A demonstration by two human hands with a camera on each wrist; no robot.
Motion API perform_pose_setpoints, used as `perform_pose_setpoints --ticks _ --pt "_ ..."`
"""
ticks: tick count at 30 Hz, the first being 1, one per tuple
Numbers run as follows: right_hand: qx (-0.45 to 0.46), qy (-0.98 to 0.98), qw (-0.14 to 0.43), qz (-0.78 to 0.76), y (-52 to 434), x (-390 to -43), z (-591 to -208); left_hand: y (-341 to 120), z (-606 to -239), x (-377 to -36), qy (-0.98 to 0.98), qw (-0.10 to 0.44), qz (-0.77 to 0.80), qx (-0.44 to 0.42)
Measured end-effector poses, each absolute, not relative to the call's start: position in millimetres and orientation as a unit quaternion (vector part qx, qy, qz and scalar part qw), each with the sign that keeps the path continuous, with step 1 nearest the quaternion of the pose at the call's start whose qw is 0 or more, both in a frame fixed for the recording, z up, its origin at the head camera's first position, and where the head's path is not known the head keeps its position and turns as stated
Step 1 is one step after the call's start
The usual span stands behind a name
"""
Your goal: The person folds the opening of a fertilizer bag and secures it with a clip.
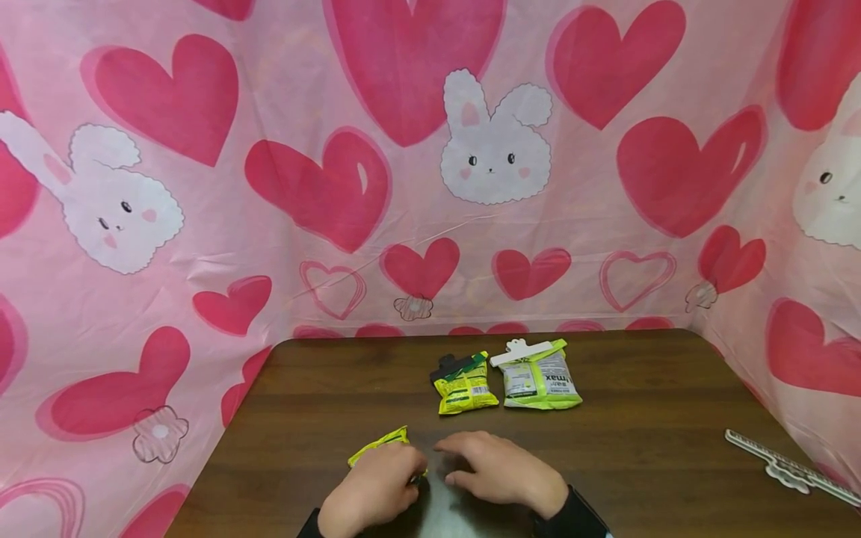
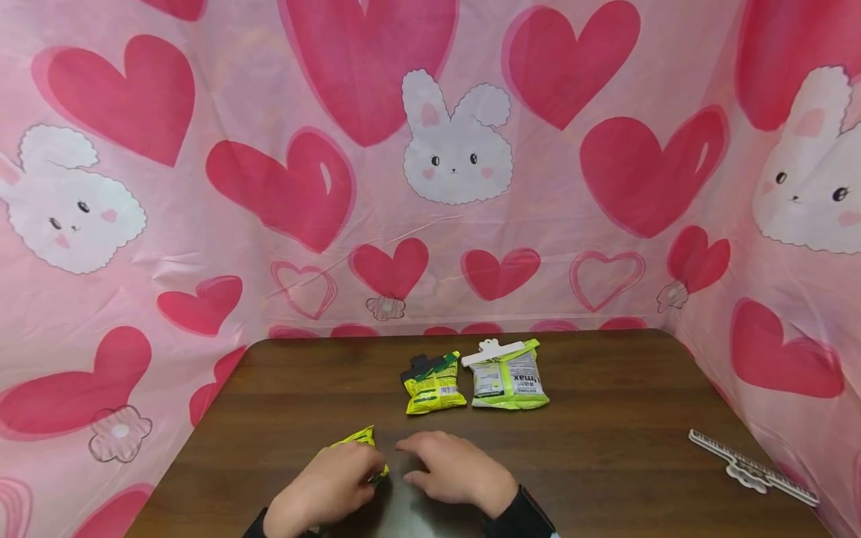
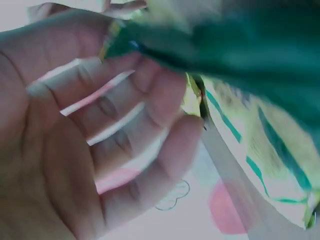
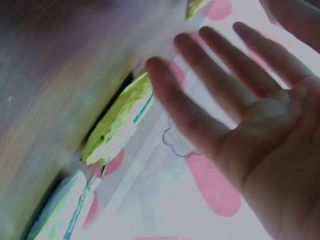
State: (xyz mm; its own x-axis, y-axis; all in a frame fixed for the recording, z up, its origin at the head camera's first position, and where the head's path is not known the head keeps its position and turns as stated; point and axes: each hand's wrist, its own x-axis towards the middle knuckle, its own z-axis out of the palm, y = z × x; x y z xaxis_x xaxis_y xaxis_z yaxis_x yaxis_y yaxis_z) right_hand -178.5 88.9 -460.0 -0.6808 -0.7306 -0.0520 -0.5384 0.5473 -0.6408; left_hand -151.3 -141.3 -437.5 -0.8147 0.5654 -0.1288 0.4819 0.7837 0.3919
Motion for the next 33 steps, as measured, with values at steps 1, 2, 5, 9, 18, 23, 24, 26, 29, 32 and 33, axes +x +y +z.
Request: perform_pose_setpoints --ticks 1,2,5,9,18,23,24,26,29,32,33 --pt "-0.381 0.858 0.154 -0.308 88.0 -178.2 -459.4 -139.6 -436.7 -150.6 0.934 0.12 0.176 0.288" --pt "-0.396 0.851 0.15 -0.309 87.1 -177.6 -458.7 -137.9 -435.8 -149.8 0.93 0.124 0.183 0.294" --pt "-0.436 0.831 0.144 -0.313 84.6 -177.3 -457.7 -133.0 -434.7 -148.0 0.915 0.127 0.21 0.32" --pt "-0.461 0.816 0.14 -0.321 83.7 -177.4 -457.2 -129.0 -433.1 -147.1 0.899 0.113 0.237 0.351" --pt "-0.448 0.816 0.134 -0.34 88.7 -176.1 -451.6 -128.4 -428.0 -146.6 0.899 0.104 0.264 0.334" --pt "-0.44 0.818 0.133 -0.345 91.1 -176.4 -450.0 -127.7 -427.9 -146.2 0.905 0.094 0.255 0.327" --pt "-0.439 0.819 0.133 -0.345 91.4 -176.3 -449.8 -128.0 -427.9 -146.2 0.906 0.092 0.254 0.326" --pt "-0.433 0.822 0.133 -0.343 91.8 -176.1 -449.4 -129.1 -427.9 -145.8 0.906 0.086 0.254 0.326" --pt "-0.428 0.825 0.137 -0.343 91.7 -175.7 -449.0 -131.6 -426.4 -145.3 0.907 0.087 0.254 0.324" --pt "-0.425 0.825 0.14 -0.345 91.6 -175.7 -448.1 -133.8 -423.1 -144.8 0.909 0.092 0.25 0.321" --pt "-0.424 0.825 0.141 -0.346 91.8 -175.7 -447.6 -134.5 -421.8 -144.9 0.91 0.096 0.247 0.319"
